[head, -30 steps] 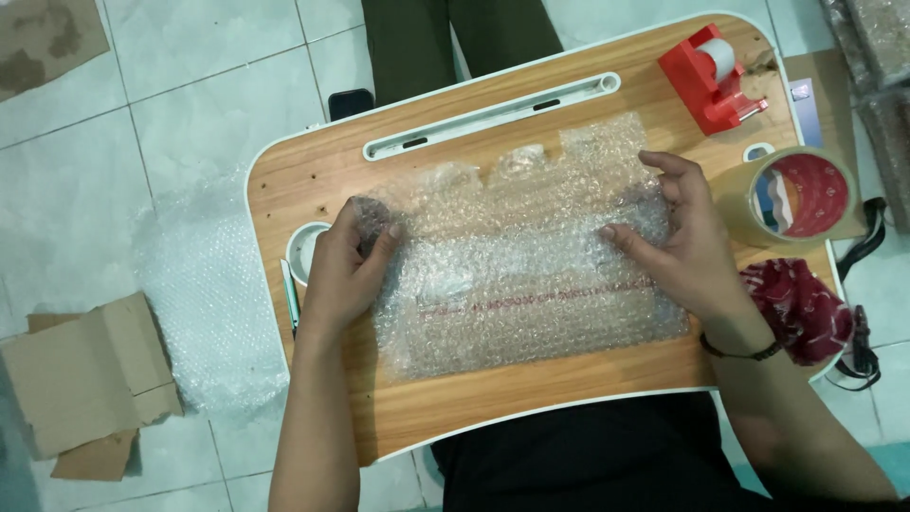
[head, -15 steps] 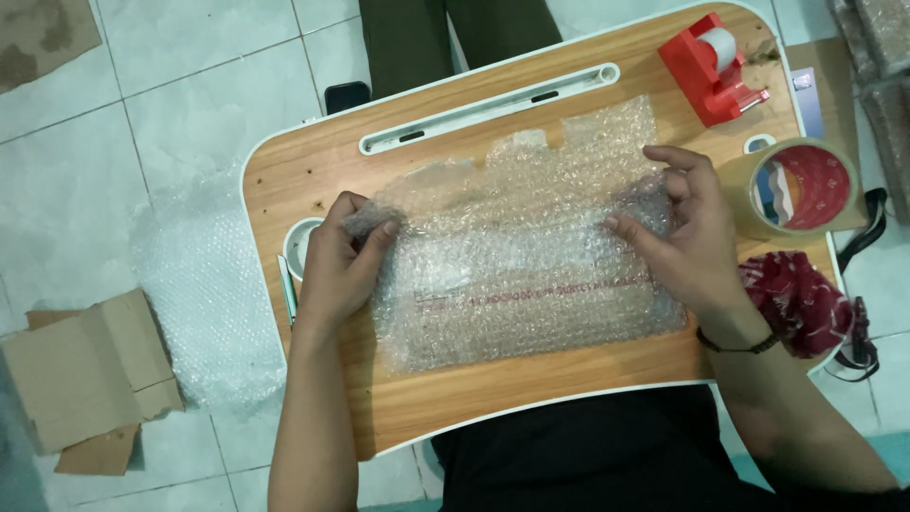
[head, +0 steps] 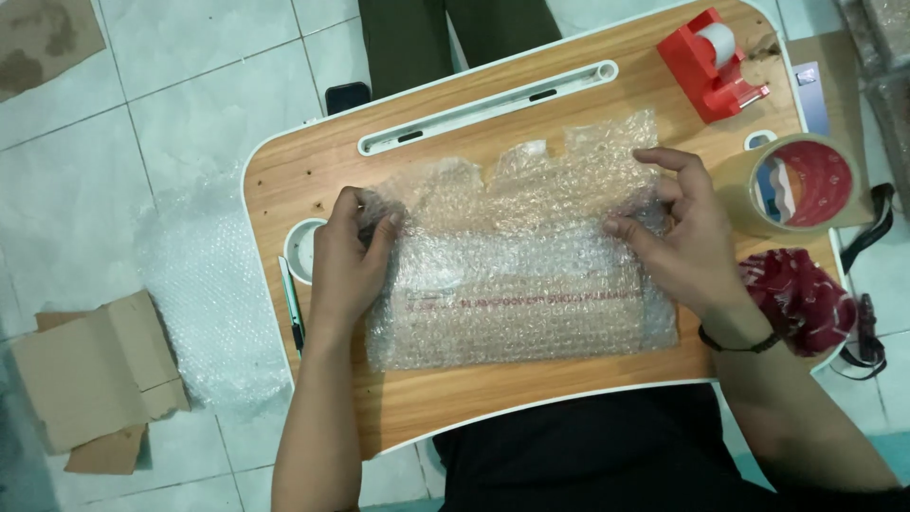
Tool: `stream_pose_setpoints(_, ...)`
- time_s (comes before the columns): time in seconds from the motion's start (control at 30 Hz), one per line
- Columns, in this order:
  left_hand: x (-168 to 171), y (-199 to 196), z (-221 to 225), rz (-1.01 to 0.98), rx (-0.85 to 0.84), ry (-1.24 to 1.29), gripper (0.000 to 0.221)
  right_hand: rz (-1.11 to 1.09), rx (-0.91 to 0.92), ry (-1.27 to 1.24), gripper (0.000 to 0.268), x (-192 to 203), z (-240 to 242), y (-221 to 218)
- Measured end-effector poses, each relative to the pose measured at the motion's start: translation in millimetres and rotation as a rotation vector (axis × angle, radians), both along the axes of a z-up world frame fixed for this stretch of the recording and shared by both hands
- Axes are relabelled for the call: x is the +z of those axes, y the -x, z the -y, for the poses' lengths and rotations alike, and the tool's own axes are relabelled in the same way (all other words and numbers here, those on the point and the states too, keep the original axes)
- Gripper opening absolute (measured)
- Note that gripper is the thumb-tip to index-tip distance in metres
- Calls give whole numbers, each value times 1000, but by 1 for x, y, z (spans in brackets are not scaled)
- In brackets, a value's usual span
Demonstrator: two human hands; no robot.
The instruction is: Wrapping a cardboard box in bubble wrap and securing it with tape
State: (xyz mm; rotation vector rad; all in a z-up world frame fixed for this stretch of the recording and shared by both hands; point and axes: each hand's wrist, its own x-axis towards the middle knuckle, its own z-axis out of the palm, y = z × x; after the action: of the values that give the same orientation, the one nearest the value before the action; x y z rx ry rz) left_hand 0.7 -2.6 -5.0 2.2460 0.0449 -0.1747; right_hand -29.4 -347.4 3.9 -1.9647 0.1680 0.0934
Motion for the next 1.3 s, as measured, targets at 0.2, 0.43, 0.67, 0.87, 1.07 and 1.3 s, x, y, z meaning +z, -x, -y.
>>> stream_pose_setpoints(0.2, 2, 0, 4, 56, 3, -41, 20, 9, 29, -3, 65, -6, 3, 0)
stream_pose_setpoints(0.43, 8, 2, -1, -9, 84, 85, 23, 88, 74, 29, 62, -1, 1, 0)
stream_pose_setpoints(0.67, 61, 33, -5, -45, 164, -329, 37, 122, 70, 28, 58, 11, -2, 3)
stream_pose_setpoints(0.87, 78, 96, 28, -544, -440, -385, 42, 194, -47, 174, 51, 10, 7, 13)
stream_pose_setpoints(1.07, 56, 105, 55, -257, -301, -131, 57, 184, -235, 239, 48, 7, -2, 40)
stream_pose_setpoints(1.3, 25, 45, 65, 102, -397, -175, 79, 141, -167, 468, 51, -12, -3, 77)
